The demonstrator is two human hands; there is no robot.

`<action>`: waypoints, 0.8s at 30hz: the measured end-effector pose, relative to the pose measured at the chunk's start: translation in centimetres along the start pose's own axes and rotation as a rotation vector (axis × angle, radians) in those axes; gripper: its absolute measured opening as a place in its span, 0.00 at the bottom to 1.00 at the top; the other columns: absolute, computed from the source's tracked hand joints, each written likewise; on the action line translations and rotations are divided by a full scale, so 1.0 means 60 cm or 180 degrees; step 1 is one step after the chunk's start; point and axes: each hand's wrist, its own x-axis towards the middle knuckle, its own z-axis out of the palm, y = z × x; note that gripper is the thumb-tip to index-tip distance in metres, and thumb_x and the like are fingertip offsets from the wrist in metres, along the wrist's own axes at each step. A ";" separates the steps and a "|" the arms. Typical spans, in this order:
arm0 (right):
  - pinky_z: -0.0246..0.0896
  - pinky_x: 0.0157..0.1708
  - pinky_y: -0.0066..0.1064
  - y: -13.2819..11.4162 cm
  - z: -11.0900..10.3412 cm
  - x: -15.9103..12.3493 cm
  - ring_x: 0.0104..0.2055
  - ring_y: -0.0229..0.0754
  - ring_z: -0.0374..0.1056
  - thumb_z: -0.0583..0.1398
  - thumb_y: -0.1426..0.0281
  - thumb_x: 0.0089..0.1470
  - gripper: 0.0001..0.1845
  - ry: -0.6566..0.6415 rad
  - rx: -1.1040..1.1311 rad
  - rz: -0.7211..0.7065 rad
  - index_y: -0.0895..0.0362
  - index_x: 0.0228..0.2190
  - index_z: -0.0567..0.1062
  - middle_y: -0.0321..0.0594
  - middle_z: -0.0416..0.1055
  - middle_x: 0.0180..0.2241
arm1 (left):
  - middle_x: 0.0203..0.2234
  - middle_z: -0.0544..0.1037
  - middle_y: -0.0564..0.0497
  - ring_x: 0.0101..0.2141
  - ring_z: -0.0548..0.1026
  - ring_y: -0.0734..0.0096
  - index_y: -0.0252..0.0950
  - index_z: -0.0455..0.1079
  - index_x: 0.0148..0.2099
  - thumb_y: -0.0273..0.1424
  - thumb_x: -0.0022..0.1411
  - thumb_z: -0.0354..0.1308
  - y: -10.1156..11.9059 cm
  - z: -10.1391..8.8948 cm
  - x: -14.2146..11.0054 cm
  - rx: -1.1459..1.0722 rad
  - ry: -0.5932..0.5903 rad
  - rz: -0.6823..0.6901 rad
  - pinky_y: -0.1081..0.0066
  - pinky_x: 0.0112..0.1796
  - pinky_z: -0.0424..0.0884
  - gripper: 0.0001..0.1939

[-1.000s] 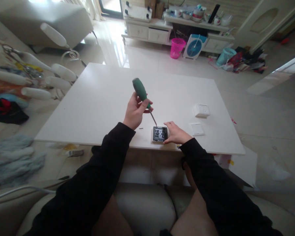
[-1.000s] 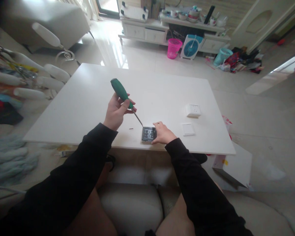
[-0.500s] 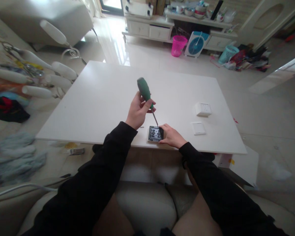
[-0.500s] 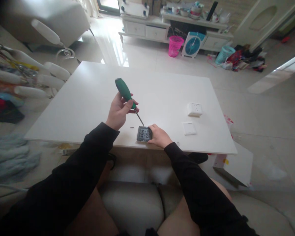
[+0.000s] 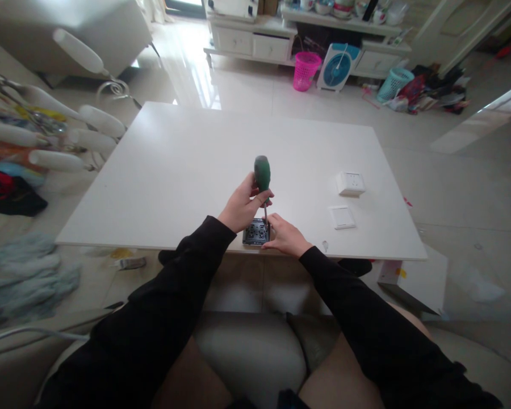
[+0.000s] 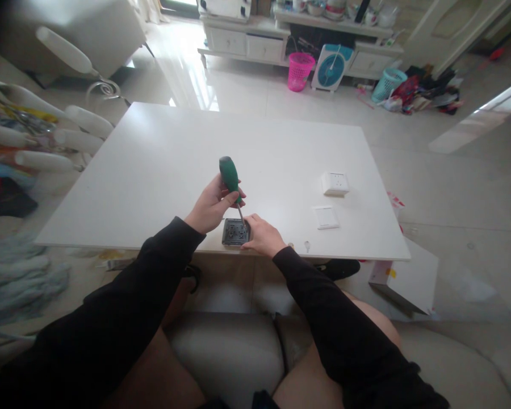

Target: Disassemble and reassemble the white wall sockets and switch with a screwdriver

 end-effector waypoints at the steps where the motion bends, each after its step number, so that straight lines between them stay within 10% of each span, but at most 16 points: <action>1: 0.68 0.50 0.40 -0.001 -0.001 -0.001 0.51 0.50 0.71 0.78 0.66 0.40 0.40 0.0003 0.0005 -0.0001 0.54 0.53 0.69 0.42 0.69 0.51 | 0.36 0.75 0.48 0.38 0.79 0.69 0.36 0.65 0.48 0.29 0.66 0.59 -0.003 0.000 -0.001 0.0004 -0.0012 -0.0010 0.67 0.37 0.78 0.10; 24: 0.69 0.52 0.44 -0.006 -0.003 -0.002 0.54 0.53 0.70 0.77 0.65 0.42 0.40 -0.0071 -0.0118 0.0028 0.54 0.53 0.67 0.45 0.68 0.53 | 0.36 0.76 0.49 0.35 0.79 0.68 0.36 0.62 0.46 0.31 0.66 0.58 -0.026 0.013 -0.008 0.0356 -0.0230 -0.0210 0.66 0.36 0.77 0.09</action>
